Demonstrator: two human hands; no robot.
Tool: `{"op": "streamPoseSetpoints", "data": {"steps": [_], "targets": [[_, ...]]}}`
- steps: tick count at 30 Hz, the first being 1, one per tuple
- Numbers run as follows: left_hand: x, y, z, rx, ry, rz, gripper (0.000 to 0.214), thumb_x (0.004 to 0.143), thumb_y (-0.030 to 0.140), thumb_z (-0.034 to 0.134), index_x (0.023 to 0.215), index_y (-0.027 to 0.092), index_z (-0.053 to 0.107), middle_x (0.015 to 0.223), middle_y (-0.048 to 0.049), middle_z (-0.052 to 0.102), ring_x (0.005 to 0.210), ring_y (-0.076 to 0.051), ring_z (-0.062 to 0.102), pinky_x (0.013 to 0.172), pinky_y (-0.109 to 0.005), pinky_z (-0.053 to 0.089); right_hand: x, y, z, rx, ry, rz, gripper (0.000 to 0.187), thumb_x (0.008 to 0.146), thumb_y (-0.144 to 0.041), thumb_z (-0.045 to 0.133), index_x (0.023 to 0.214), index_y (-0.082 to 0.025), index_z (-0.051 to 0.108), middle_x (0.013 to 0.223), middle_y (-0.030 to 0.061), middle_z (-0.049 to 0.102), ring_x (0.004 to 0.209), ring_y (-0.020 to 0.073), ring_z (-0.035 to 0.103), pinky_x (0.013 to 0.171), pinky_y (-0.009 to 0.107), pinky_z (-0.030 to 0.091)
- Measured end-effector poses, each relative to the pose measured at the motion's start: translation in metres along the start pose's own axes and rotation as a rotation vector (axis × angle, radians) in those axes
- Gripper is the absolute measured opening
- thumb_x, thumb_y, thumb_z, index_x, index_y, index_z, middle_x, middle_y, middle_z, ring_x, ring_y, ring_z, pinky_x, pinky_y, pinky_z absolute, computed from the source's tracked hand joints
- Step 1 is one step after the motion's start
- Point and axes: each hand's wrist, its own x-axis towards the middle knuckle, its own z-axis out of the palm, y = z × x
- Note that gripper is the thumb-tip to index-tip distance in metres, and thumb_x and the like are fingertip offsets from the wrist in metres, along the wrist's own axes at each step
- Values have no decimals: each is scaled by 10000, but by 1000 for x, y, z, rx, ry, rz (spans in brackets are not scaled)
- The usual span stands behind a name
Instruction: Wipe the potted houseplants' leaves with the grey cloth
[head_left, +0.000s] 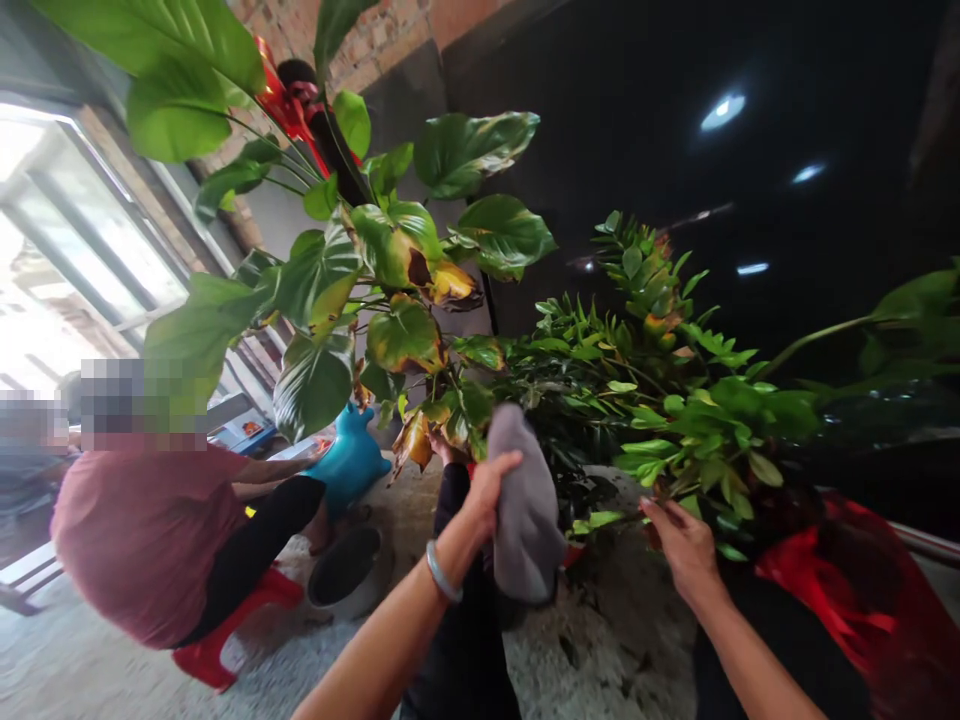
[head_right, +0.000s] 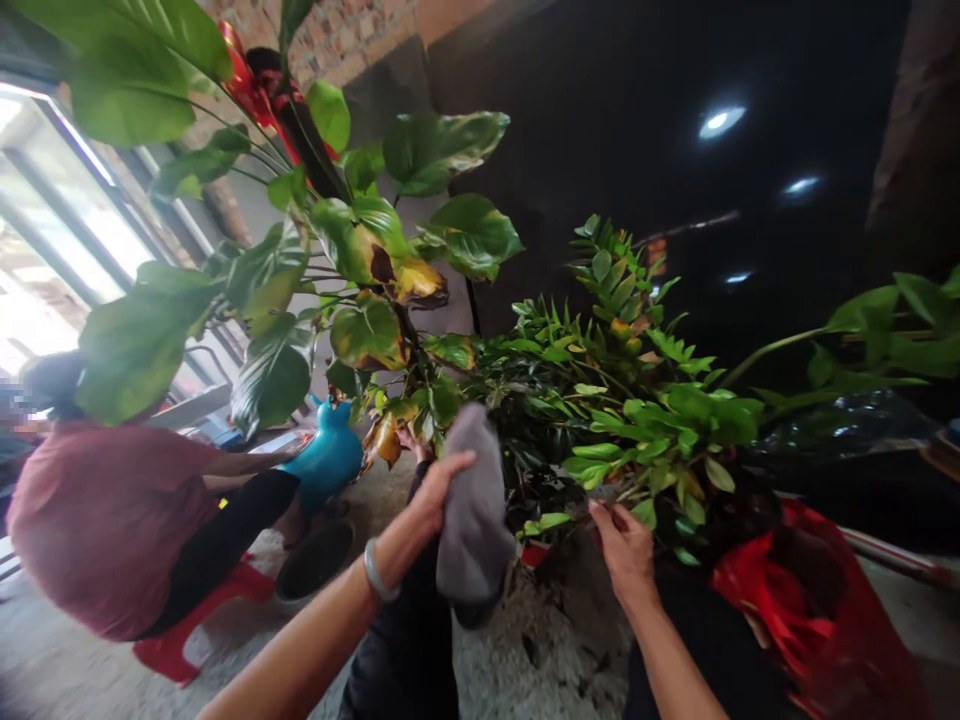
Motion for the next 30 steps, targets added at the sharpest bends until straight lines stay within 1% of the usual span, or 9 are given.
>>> {"op": "streamPoseSetpoints", "data": {"steps": [3, 5, 8, 12, 15, 18, 22, 26, 30], "targets": [[-30, -52, -10, 42, -333, -210, 331, 476, 284, 788, 771, 140, 751, 685, -83, 721, 627, -235, 648, 632, -355, 524, 1, 0, -1, -5, 9, -11, 355, 434, -537, 741, 521, -211, 632, 450, -4, 564, 437, 147, 457, 405, 285, 349], [-47, -51, -13, 79, -400, -165, 358, 454, 275, 806, 783, 140, 761, 704, -74, 726, 629, -222, 640, 650, -339, 520, 1, 0, -3, -2, 11, -11, 367, 441, -547, 751, 525, -209, 636, 449, -3, 570, 438, 147, 461, 407, 284, 356], [-50, -4, -7, 87, -302, 55, 388, 462, 338, 816, 782, 132, 741, 678, -49, 705, 592, -187, 606, 612, -304, 499, 2, 2, -3, 12, 21, 1, 411, 457, -589, 752, 532, -203, 632, 448, -7, 564, 412, 140, 450, 392, 284, 362], [-19, 44, 13, 6, -114, 338, 382, 501, 355, 801, 806, 150, 700, 704, -27, 692, 629, -186, 613, 600, -292, 498, 2, 3, 0, 25, 15, 5, 441, 432, -606, 759, 540, -200, 626, 460, -6, 562, 408, 136, 448, 386, 283, 359], [-2, 26, 16, 127, -116, 338, 279, 509, 294, 788, 740, 163, 705, 677, -33, 687, 631, -197, 608, 597, -297, 489, 1, 3, 0, 19, 0, 0, 423, 430, -600, 746, 506, -209, 604, 434, -22, 521, 417, 130, 426, 394, 279, 350], [-4, 5, 4, 366, -265, 192, 209, 485, 240, 786, 671, 182, 710, 611, -24, 669, 572, -196, 578, 558, -308, 472, 0, 3, -2, 0, -8, 13, 391, 427, -565, 752, 484, -217, 585, 422, -32, 495, 419, 128, 413, 397, 280, 360], [-13, 37, 2, 531, -422, 270, 242, 457, 251, 812, 659, 189, 695, 575, 33, 622, 535, -152, 529, 517, -264, 430, 0, 3, -4, -12, -10, 32, 377, 428, -554, 749, 517, -215, 610, 452, -25, 517, 424, 128, 414, 395, 280, 368], [0, 75, 34, 266, -375, 458, 341, 489, 301, 820, 777, 166, 698, 659, 4, 656, 592, -165, 577, 583, -273, 470, -1, 3, 0, -17, -14, 23, 392, 451, -589, 718, 490, -228, 571, 431, -32, 477, 422, 141, 437, 397, 285, 366], [19, 43, 49, 209, -251, 425, 289, 513, 296, 797, 749, 162, 700, 695, -37, 686, 638, -196, 606, 619, -304, 494, 0, 3, 2, -18, -15, 2, 386, 449, -573, 720, 462, -227, 550, 404, -44, 441, 428, 141, 433, 408, 279, 345]]}}
